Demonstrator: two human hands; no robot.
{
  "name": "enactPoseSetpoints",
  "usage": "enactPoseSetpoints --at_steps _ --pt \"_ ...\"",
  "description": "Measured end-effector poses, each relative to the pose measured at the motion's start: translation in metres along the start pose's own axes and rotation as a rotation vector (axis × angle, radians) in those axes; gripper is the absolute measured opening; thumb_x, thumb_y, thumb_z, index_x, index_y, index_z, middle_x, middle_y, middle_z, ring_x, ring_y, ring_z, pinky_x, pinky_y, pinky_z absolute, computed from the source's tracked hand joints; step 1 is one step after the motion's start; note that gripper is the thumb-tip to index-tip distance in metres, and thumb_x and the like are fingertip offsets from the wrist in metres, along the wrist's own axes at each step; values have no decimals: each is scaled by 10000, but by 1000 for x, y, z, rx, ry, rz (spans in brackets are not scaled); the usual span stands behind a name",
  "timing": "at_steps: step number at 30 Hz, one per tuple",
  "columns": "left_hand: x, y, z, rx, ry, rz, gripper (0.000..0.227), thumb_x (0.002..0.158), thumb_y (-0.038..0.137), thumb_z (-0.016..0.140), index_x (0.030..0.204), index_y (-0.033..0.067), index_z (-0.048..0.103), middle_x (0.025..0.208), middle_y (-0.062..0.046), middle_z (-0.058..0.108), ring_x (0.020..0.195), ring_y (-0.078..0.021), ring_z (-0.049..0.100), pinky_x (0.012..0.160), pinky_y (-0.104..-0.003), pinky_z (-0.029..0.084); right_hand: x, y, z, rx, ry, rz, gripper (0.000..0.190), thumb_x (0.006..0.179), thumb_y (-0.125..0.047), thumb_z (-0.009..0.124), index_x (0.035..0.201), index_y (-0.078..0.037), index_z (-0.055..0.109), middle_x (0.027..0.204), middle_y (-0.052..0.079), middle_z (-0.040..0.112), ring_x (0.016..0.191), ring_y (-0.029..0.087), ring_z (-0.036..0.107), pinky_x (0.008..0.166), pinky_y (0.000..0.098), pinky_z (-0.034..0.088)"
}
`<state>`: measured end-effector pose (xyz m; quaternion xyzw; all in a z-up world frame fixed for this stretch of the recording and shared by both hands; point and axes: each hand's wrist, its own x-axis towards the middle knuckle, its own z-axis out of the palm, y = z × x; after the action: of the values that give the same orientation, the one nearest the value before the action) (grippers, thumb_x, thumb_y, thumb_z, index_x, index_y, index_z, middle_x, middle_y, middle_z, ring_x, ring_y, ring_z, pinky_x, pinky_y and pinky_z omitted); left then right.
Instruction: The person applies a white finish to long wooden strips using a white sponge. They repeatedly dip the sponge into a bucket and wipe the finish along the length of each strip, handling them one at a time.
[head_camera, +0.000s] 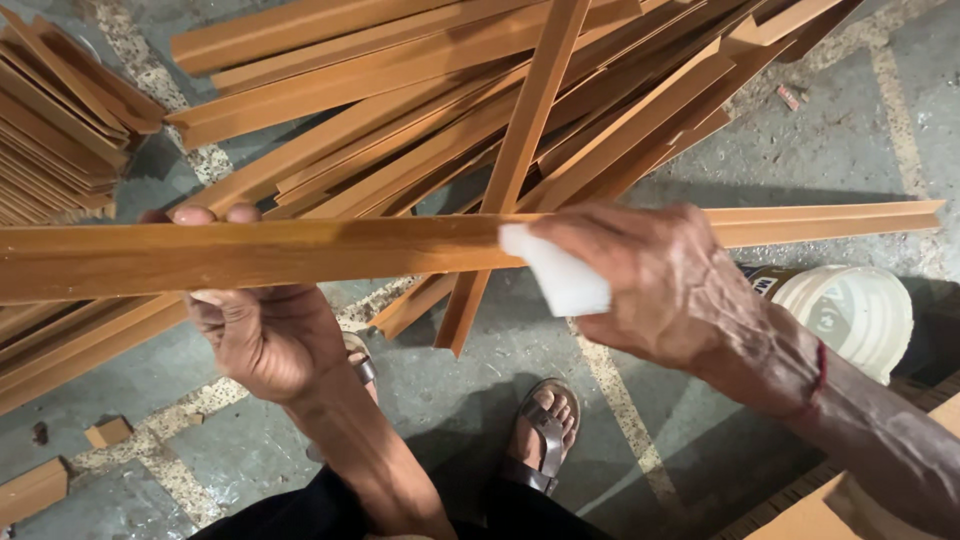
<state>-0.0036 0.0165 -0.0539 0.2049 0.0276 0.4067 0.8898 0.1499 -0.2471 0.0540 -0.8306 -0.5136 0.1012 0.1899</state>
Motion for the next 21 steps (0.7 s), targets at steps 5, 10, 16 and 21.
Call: enactPoseSetpoints --at_steps 5,10,16,21 --pt "-1 -2 0 49 61 8 674 1017 6 659 1591 85 314 1369 -103 548 1273 -283 623 1097 -375 593 -37 21 -12 40 -76 237 373 853 -241 808 1165 -52 729 965 134 786 683 152 743 465 260 581" --pt "-3 -2 -5 -36 58 -5 659 1058 -7 651 1592 118 284 1333 -94 557 1190 -255 613 1097 -348 575 -24 9 -43 122 85 41 207 974 -236 765 1110 -85 726 994 113 784 689 73 752 505 224 546" --pt "0 -1 -7 -40 -11 -2 582 1087 -26 602 1561 118 296 1314 -98 632 1184 -235 647 1067 -352 627 46 -23 -3 414 145 -228 318 960 -108 726 1261 -36 654 1029 110 778 814 131 763 630 251 615" --pt "2 2 -4 -93 -21 -33 594 1066 -27 609 1546 133 299 1351 -107 649 1230 -258 673 1020 -315 641 62 -25 9 276 -42 -148 336 832 -91 762 1161 -94 693 949 87 773 784 175 762 696 361 649"
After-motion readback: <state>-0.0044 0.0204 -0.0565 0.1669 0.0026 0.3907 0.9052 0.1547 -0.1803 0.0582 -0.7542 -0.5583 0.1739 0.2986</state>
